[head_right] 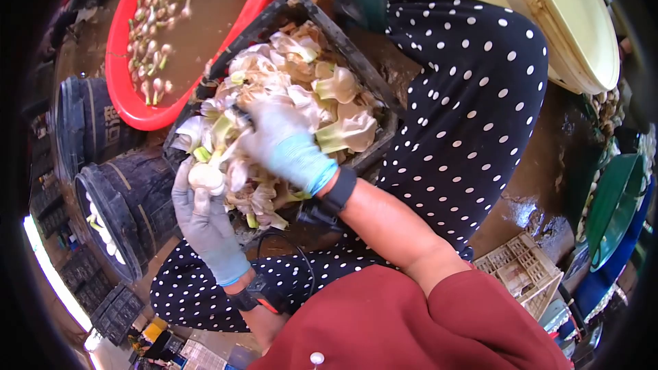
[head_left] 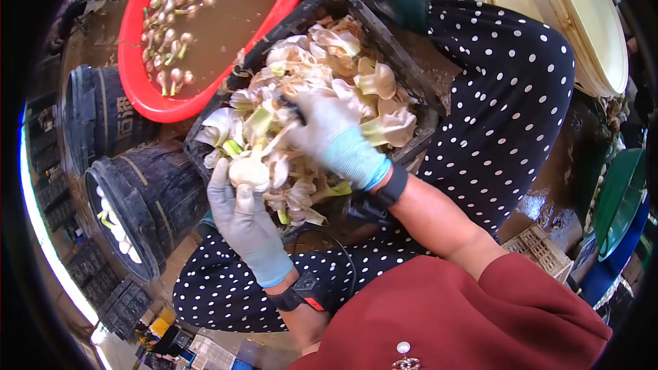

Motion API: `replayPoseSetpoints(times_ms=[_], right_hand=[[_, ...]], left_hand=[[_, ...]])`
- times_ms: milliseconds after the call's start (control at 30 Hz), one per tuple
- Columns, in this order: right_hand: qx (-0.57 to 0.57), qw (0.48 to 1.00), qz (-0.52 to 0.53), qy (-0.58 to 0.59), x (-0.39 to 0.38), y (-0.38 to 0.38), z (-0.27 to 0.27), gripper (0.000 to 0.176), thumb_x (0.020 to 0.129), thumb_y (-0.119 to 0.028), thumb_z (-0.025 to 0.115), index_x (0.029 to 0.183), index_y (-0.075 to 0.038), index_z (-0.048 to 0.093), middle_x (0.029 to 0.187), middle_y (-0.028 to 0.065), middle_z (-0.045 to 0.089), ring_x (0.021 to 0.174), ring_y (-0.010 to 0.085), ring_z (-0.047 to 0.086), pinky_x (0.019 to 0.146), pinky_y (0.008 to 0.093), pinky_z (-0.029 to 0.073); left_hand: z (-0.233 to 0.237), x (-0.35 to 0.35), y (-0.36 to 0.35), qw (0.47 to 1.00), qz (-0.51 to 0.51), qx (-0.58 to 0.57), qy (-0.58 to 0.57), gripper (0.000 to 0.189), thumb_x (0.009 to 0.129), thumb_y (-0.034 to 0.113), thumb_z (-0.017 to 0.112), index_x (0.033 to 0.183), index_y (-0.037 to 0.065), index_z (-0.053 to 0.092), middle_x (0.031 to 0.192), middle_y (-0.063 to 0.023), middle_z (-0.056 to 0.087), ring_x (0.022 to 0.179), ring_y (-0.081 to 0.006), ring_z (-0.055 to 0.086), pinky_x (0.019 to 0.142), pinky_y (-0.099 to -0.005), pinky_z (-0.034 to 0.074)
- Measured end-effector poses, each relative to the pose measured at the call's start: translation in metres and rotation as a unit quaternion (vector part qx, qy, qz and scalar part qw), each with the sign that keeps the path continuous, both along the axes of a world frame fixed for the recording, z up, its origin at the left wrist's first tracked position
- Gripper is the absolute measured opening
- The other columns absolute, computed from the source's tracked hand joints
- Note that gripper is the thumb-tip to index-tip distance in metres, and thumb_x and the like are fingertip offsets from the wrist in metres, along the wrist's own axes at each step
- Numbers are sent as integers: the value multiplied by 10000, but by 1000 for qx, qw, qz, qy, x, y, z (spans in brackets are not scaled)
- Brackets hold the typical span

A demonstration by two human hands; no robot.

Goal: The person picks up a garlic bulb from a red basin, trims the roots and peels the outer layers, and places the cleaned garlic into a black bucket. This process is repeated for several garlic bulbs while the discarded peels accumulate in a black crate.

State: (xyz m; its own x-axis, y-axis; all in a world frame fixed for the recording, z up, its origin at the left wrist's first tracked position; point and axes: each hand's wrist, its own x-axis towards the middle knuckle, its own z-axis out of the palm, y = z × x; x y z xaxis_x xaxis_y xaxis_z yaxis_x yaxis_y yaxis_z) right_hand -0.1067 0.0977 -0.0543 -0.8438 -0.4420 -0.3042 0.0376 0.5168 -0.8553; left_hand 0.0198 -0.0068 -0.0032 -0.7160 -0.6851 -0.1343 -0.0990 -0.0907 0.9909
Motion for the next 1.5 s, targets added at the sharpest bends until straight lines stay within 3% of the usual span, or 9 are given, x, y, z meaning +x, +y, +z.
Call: replayPoseSetpoints(times_ms=[133, 233, 367, 633, 700, 733, 1100, 1367, 1500], right_hand=[[93, 992, 5, 83, -5, 13, -4, 262, 744, -197, 669, 909, -6, 601, 872, 208, 624, 817, 341, 628, 713, 440, 494], [-94, 990, 103, 29, 9, 13, 34, 311, 758, -265, 684, 956, -33, 623, 849, 181, 639, 808, 347, 631, 720, 430, 498], [-50, 990, 106, 74, 22, 3, 43, 260, 739, -255, 656, 855, -25, 625, 764, 177, 622, 747, 367, 622, 690, 436, 493], [-18, 993, -57, 102, -15, 17, 10, 285, 775, -180, 599, 985, 12, 597, 752, 230, 623, 716, 369, 632, 667, 438, 504], [-158, 981, 101, -51, -13, 25, 25, 386, 783, -193, 615, 1118, -4, 587, 833, 223, 642, 775, 361, 640, 708, 414, 509], [-148, 974, 168, 21, -6, 22, 13, 423, 787, -217, 626, 1170, -41, 581, 877, 201, 655, 813, 349, 645, 730, 400, 510], [-33, 980, 196, -15, 1, 18, 27, 274, 719, -264, 642, 876, -38, 634, 725, 213, 620, 744, 370, 634, 692, 441, 504], [-137, 969, 202, -29, -4, 22, 29, 328, 751, -300, 626, 925, -23, 644, 730, 208, 625, 737, 366, 637, 691, 426, 507], [-17, 967, 254, -23, 4, 13, 36, 335, 748, -350, 653, 909, -57, 664, 749, 186, 642, 758, 348, 647, 714, 438, 504]], left_hand=[[0, 6, -6, 999, -7, 30, 36, 408, 892, 48, 547, 1278, -43, 455, 1323, -140, 469, 1167, -241, 516, 959, -348, 476], [3, 2, -1, 1000, 15, -22, -10, 340, 888, 10, 521, 1220, -54, 495, 1279, -135, 497, 1127, -218, 533, 954, -338, 463], [3, -6, 12, 989, 2, -131, -65, 353, 851, -51, 523, 1203, -62, 504, 1170, -128, 548, 1050, -184, 541, 947, -308, 425], [-6, 1, -3, 990, -31, 116, 69, 415, 933, 171, 531, 1286, -29, 443, 1211, -189, 530, 1048, -275, 558, 897, -372, 470], [-4, 0, -11, 964, -96, 236, 78, 406, 927, 189, 549, 1269, -11, 460, 1203, -130, 544, 1079, -221, 551, 929, -370, 460], [-6, -4, -6, 970, -75, 220, 75, 444, 928, 221, 554, 1279, -30, 448, 1183, -128, 549, 1015, -200, 567, 851, -321, 484], [-8, -8, 2, 967, -106, 231, 5, 549, 842, 154, 608, 1296, -83, 411, 1072, -117, 562, 873, -147, 548, 739, -260, 445], [-10, -4, 4, 981, -50, 187, 12, 640, 852, 206, 592, 1357, -95, 341, 1215, -160, 514, 1106, -233, 519, 973, -370, 407], [-4, -7, 10, 980, -84, 177, -20, 490, 896, 193, 571, 1283, -66, 420, 1028, -98, 567, 871, -160, 571, 782, -286, 483]])
